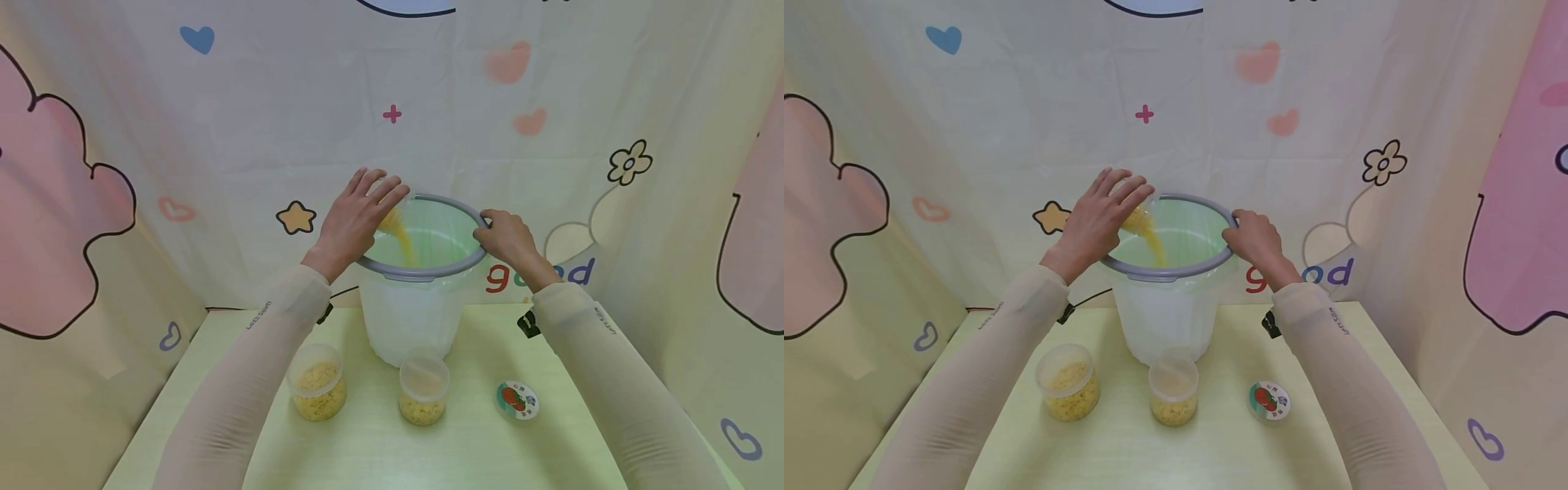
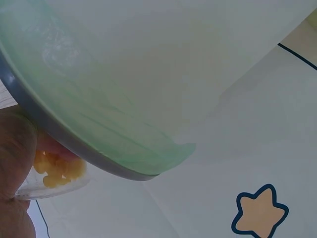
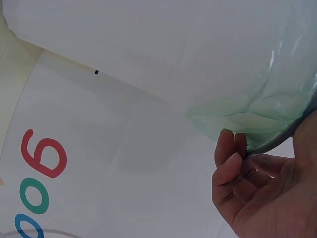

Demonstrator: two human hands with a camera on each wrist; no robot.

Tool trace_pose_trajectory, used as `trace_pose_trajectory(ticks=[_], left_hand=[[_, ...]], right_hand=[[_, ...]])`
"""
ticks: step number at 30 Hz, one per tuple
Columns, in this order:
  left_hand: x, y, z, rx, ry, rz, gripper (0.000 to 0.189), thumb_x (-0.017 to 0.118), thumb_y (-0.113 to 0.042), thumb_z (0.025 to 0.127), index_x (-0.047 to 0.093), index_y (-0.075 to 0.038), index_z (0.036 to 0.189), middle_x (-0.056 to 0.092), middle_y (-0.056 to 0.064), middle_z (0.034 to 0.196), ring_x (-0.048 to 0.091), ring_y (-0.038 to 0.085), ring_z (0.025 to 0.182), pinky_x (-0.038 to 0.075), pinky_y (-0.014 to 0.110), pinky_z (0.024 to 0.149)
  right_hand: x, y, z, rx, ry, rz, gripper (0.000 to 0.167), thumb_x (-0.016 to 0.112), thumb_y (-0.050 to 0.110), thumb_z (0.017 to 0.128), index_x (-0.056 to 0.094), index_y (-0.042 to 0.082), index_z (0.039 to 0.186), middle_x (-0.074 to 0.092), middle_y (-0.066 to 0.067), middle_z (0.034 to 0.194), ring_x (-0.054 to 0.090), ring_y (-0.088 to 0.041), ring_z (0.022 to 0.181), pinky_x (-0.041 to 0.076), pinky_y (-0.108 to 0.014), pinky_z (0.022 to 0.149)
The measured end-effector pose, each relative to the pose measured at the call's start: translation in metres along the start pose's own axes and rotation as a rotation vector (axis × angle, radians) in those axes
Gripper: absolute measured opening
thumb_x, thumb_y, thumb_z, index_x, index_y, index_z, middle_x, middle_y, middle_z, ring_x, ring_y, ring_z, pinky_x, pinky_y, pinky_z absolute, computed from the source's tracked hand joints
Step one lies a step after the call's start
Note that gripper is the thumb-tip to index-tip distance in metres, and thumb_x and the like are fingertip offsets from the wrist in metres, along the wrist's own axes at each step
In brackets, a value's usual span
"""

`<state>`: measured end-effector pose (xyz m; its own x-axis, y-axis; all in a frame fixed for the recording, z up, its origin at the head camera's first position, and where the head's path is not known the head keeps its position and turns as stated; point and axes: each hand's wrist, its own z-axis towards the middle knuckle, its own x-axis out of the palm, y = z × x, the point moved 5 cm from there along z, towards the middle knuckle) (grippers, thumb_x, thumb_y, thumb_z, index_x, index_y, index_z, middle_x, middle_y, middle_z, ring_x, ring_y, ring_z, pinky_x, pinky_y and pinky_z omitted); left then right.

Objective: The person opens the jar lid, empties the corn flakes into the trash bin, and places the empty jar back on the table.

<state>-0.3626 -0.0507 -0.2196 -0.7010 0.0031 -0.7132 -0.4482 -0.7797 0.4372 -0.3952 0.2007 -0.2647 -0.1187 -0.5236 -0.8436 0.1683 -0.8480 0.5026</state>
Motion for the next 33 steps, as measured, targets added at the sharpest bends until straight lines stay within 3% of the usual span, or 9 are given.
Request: trace_pose_trajectory(ticks=[15, 33], left_hand=[[-0.0031, -0.0031, 0.0019, 0.015, 0.002, 0.026, 0.075, 0.069, -0.007, 0.082, 0.036, -0.021, 0.148, 0.041, 0.002, 0.152, 0.029, 0.027, 0.144, 0.009, 0.043, 0.126], [-0.0016, -0.0092, 0.0036, 0.087, 0.054, 0.11, 0.075, 0.069, -0.01, 0.085, 0.033, -0.022, 0.15, 0.039, 0.003, 0.155, 0.029, 0.027, 0.146, 0.007, 0.043, 0.126]], right_hand=[[0.0006, -0.0008, 0.0002, 0.002, 0.004, -0.001, 0.054, 0.046, 0.019, 0.089, 0.048, 0.0, 0.14, 0.067, -0.024, 0.109, 0.058, -0.023, 0.068, 0.042, -0.026, 0.055], [0.0003, -0.003, 0.0016, -0.006, -0.01, -0.011, 0.053, 0.046, 0.02, 0.09, 0.049, 0.001, 0.139, 0.067, -0.023, 0.109, 0.059, -0.024, 0.07, 0.042, -0.027, 0.056]])
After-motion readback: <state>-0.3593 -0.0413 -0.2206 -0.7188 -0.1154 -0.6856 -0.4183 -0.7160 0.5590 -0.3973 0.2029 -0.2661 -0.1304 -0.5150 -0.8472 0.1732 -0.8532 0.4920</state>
